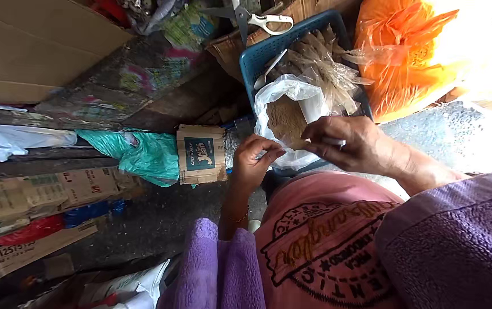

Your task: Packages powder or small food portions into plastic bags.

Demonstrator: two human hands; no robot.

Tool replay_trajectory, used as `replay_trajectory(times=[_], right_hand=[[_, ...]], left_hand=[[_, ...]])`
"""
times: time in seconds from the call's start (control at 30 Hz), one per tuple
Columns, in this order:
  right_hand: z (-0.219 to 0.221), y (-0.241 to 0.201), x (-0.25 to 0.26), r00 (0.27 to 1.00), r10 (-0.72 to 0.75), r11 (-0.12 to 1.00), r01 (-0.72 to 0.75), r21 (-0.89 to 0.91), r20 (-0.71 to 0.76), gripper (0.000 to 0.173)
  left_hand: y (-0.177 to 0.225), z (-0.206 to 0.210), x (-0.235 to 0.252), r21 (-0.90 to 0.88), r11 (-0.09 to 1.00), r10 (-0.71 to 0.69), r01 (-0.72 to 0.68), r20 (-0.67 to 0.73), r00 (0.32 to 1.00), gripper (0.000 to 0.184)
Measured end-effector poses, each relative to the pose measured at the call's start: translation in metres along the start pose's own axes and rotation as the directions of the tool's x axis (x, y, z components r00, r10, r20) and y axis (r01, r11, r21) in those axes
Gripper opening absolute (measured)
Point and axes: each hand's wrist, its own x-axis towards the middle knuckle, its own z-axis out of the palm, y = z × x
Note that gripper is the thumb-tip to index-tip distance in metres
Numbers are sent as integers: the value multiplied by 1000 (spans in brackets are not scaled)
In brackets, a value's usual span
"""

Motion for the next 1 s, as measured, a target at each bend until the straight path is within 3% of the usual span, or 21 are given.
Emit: replay_trajectory(times=[0.37, 0.57, 0.67, 0.77, 0.87, 0.93, 1.0], right_hand=[[9, -3, 21, 991, -130, 960, 132, -248, 23, 15], [-9, -21, 51, 943, -309, 841, 331, -428, 121, 16], [-24, -32, 64, 924, -360, 793, 377, -479, 132, 17], [-35, -43, 72, 907, -401, 756, 408, -513, 130, 17], [-42, -59, 76, 888, -424, 710, 448, -544, 179, 20], [-44, -74, 74, 869, -449, 687, 483, -543, 205, 22], [-49, -96, 69, 848, -486, 664, 515, -542, 210, 22]], left_hand=[[0, 10, 3, 57, 993, 108, -102, -119, 987, 13], [-14, 15, -6, 207, 974, 164, -92, -361, 918, 19], [-29, 12, -11, 299, 953, 187, -51, -447, 875, 17], [-35, 7, -16, 401, 910, 101, 101, -450, 887, 19], [-12, -2, -15, 396, 897, -43, 195, -360, 932, 62], [19, -2, -9, 316, 945, 34, 81, -340, 940, 83], [57, 0, 3, 255, 962, 185, -102, -327, 927, 79]])
